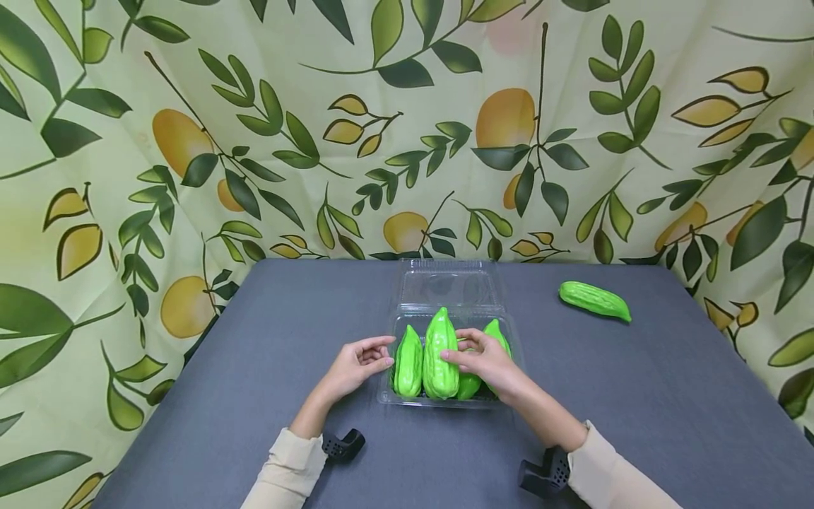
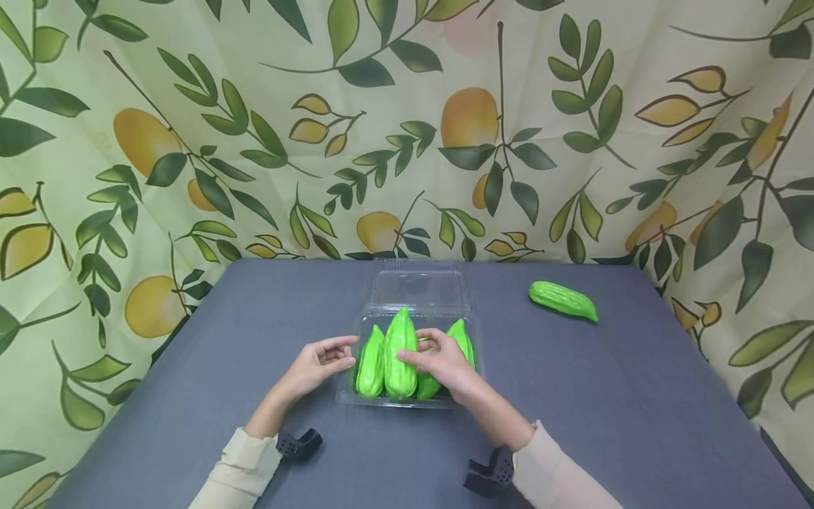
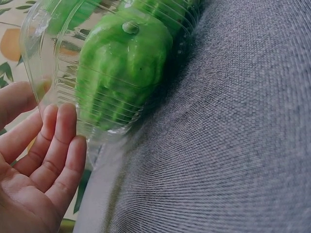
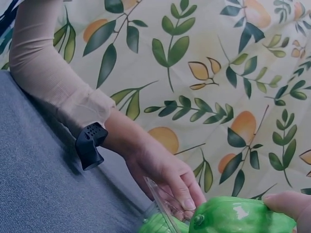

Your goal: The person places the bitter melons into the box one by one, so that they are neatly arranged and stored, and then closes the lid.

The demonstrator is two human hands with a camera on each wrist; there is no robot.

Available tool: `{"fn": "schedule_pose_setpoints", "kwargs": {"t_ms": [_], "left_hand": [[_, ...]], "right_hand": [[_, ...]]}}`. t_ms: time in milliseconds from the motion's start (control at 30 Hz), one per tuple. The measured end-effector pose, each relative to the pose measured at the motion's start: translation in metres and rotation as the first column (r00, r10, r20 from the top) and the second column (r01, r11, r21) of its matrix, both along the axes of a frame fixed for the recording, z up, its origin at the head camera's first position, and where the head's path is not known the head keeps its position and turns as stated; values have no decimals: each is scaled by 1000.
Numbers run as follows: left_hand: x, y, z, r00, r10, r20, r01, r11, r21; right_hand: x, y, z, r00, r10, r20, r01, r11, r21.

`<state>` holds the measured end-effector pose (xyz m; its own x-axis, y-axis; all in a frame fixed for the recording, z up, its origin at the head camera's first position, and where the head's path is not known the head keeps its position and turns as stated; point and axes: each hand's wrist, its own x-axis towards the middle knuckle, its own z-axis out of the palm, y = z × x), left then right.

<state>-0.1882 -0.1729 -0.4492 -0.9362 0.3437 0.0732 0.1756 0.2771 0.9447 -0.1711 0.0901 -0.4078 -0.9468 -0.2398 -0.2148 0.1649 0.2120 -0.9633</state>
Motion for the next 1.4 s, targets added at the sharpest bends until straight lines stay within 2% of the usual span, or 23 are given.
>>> {"fn": "schedule_pose_setpoints", "kwargs": {"t_ms": [467, 1167, 1400], "left_hand": [[0, 0, 0, 1000, 4, 2, -4, 1000, 15], [0, 0, 2, 1000, -5, -7, 5, 1000, 16], [0, 0, 4, 1000, 0, -4, 0, 1000, 24]], "right_hand": [[-5, -10, -3, 1000, 16, -13, -16, 1000, 19], [-12, -22, -3, 1000, -16, 6, 16, 996, 88], [-14, -25, -2, 1000, -27, -15, 29, 994, 102]]}}
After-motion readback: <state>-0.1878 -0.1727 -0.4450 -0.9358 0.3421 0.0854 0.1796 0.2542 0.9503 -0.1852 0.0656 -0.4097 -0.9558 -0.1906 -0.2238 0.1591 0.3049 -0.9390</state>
